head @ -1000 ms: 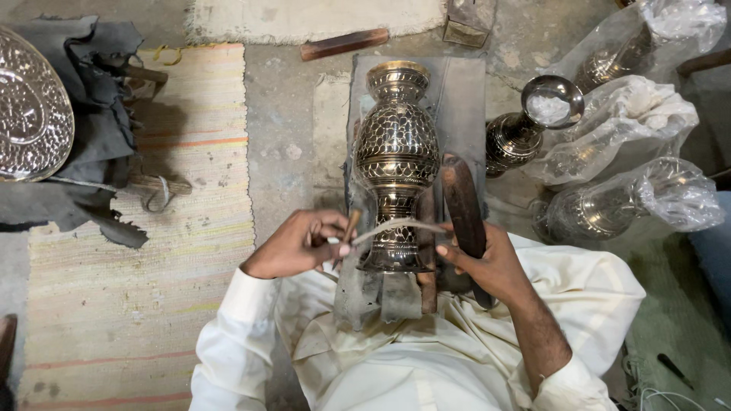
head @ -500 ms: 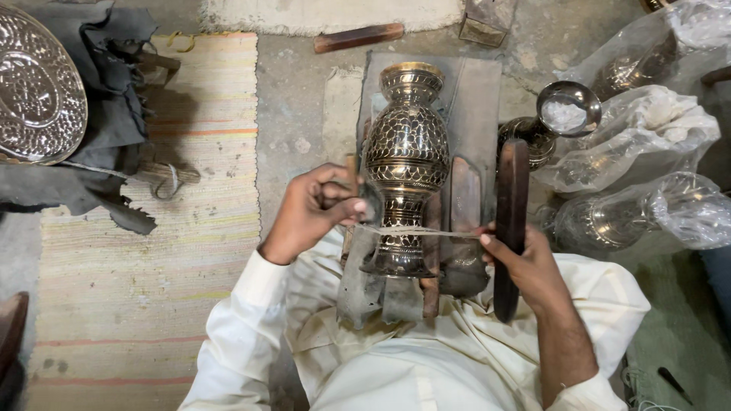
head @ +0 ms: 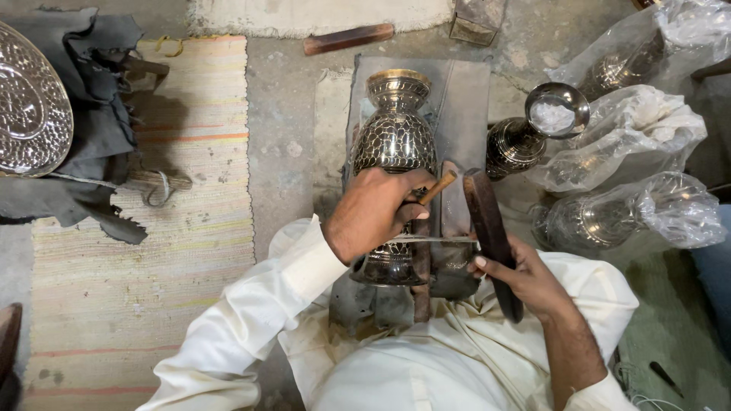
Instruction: The person is hammering a metal vase with a chisel and hammer to create a decorative pattern. The vase is held in place by a clamp on the floor. The person repeatedly strikes the chisel against the vase's surface.
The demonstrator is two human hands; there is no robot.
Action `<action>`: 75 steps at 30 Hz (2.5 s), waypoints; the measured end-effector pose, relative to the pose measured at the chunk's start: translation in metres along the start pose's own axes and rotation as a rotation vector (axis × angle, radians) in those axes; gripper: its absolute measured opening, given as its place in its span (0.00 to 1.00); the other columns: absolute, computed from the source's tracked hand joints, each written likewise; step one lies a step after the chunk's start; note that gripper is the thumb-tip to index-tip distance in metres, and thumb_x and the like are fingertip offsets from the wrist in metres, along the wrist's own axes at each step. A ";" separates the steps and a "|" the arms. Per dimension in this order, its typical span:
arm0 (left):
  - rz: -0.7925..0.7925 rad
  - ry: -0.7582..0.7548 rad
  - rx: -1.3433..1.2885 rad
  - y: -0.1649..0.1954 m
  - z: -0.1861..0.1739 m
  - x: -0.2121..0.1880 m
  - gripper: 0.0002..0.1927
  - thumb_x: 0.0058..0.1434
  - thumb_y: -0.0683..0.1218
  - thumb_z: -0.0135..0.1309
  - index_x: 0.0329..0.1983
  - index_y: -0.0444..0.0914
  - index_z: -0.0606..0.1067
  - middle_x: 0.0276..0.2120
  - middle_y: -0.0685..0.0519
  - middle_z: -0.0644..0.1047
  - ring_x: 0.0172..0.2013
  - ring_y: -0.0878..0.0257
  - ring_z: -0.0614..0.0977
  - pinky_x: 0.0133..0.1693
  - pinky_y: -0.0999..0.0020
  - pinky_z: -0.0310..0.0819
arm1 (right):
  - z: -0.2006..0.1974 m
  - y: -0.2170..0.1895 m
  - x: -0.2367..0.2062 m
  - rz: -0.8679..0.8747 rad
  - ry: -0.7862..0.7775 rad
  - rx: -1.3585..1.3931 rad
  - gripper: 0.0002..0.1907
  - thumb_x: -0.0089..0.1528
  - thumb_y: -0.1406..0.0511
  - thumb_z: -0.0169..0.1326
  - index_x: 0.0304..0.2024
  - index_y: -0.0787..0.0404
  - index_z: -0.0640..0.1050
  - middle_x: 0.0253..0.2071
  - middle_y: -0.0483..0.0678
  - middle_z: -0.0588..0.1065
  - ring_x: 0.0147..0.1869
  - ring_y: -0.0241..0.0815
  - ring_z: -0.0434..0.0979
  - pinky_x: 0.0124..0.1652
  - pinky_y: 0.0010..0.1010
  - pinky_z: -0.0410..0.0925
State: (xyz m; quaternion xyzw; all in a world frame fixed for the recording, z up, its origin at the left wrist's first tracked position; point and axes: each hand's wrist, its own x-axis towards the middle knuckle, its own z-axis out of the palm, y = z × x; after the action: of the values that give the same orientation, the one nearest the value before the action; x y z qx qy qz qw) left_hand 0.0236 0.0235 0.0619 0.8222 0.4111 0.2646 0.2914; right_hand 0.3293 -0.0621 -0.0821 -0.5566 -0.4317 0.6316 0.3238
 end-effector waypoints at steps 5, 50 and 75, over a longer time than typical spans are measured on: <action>-0.012 -0.019 0.034 0.002 0.003 0.000 0.17 0.58 0.44 0.64 0.51 0.40 0.77 0.28 0.41 0.80 0.32 0.42 0.83 0.35 0.48 0.74 | -0.011 -0.022 0.009 -0.235 0.167 -0.280 0.23 0.59 0.63 0.66 0.54 0.63 0.76 0.36 0.44 0.76 0.41 0.34 0.75 0.41 0.28 0.69; 0.048 -0.060 0.074 -0.006 -0.002 0.000 0.19 0.56 0.46 0.65 0.51 0.39 0.78 0.29 0.42 0.81 0.31 0.43 0.84 0.34 0.50 0.75 | -0.021 -0.139 0.008 -0.538 0.277 -1.180 0.23 0.55 0.67 0.64 0.53 0.61 0.77 0.33 0.56 0.78 0.37 0.55 0.80 0.37 0.43 0.70; 0.090 0.014 -0.143 -0.015 -0.003 -0.009 0.17 0.58 0.43 0.65 0.50 0.39 0.77 0.34 0.44 0.82 0.36 0.47 0.86 0.35 0.54 0.77 | -0.018 -0.164 0.005 -0.601 0.296 -1.309 0.22 0.52 0.69 0.63 0.50 0.60 0.77 0.38 0.57 0.78 0.44 0.60 0.79 0.44 0.46 0.70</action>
State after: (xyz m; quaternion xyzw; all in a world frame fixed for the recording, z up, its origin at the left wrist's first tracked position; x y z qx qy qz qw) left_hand 0.0088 0.0239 0.0512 0.8149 0.3560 0.3120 0.3344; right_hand 0.3342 0.0137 0.0641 -0.5733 -0.8061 0.0466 0.1392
